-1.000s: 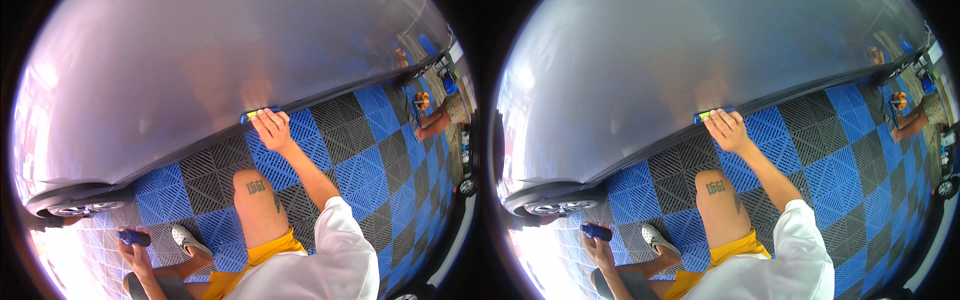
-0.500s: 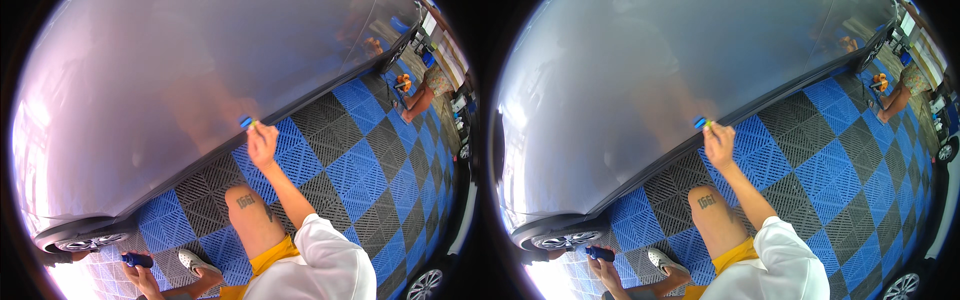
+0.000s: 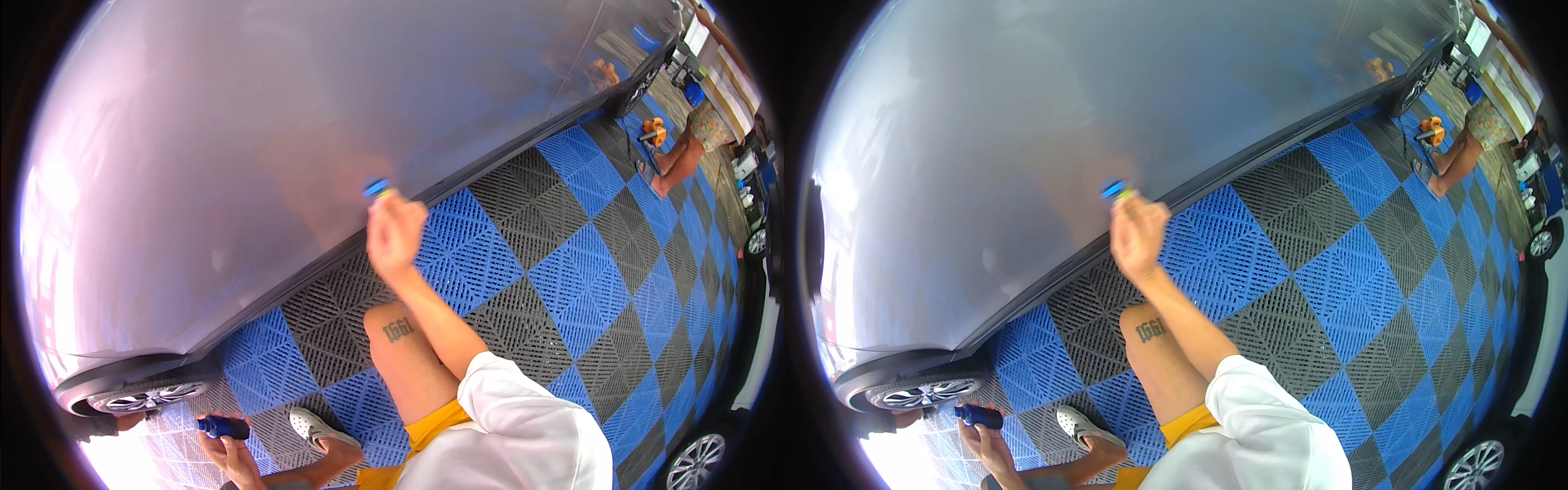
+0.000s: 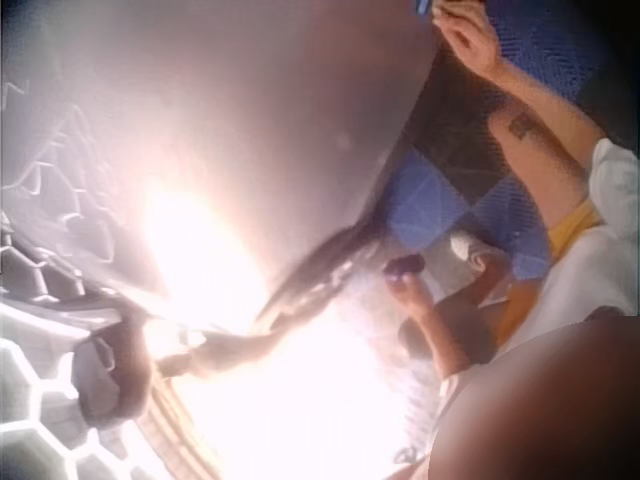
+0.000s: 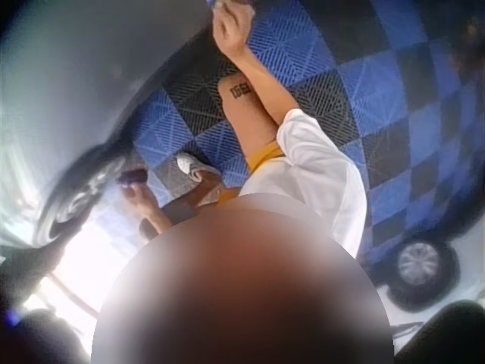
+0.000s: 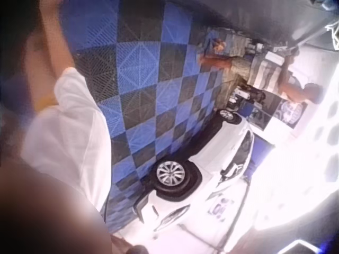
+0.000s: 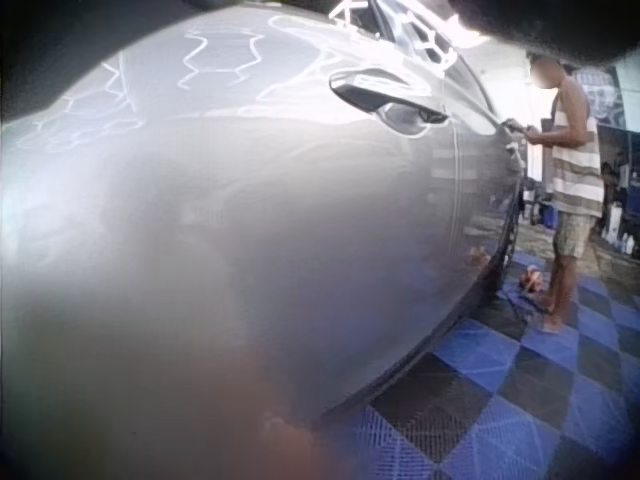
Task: The person applies a liquid coating to the side panel of a silver car using a small applicator pad. They repeatedly dispense liquid from a bottle onto the pad and spread it across the door and fender area in smooth strokes.
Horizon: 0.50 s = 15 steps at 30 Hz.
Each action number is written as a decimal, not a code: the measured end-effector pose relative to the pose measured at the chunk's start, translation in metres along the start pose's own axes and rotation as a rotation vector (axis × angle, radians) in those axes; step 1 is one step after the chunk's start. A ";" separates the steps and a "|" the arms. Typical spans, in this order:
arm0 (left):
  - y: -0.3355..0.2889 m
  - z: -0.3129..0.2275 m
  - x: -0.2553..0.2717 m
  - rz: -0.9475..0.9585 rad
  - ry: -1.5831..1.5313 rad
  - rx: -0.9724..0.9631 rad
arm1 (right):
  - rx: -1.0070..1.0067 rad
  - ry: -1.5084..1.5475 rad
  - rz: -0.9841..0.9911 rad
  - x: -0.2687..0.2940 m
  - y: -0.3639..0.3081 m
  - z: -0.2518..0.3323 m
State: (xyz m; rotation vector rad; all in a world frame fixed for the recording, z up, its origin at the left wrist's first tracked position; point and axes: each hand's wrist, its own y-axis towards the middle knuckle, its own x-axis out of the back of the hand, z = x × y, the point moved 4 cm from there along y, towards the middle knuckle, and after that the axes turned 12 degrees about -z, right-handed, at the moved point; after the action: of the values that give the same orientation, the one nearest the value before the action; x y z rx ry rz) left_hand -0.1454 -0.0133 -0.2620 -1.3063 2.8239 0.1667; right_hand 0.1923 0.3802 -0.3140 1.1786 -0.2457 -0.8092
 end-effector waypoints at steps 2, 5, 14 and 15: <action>0.003 0.000 -0.007 0.019 0.005 -0.011 | 0.051 0.201 0.147 -0.014 -0.023 0.030; 0.009 -0.003 -0.020 0.056 0.012 -0.012 | 0.303 0.193 0.266 -0.006 -0.011 0.034; 0.011 -0.004 -0.026 0.071 -0.012 -0.019 | -0.232 -0.104 -0.277 0.015 0.071 -0.087; 0.008 -0.003 -0.025 0.063 -0.012 -0.014 | -0.310 -0.090 -0.340 0.008 0.065 -0.074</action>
State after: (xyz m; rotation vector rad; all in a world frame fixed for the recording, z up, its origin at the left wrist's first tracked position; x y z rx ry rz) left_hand -0.1352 0.0099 -0.2563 -1.2155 2.8609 0.1956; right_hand 0.2676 0.4377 -0.2871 0.9017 0.0109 -1.1547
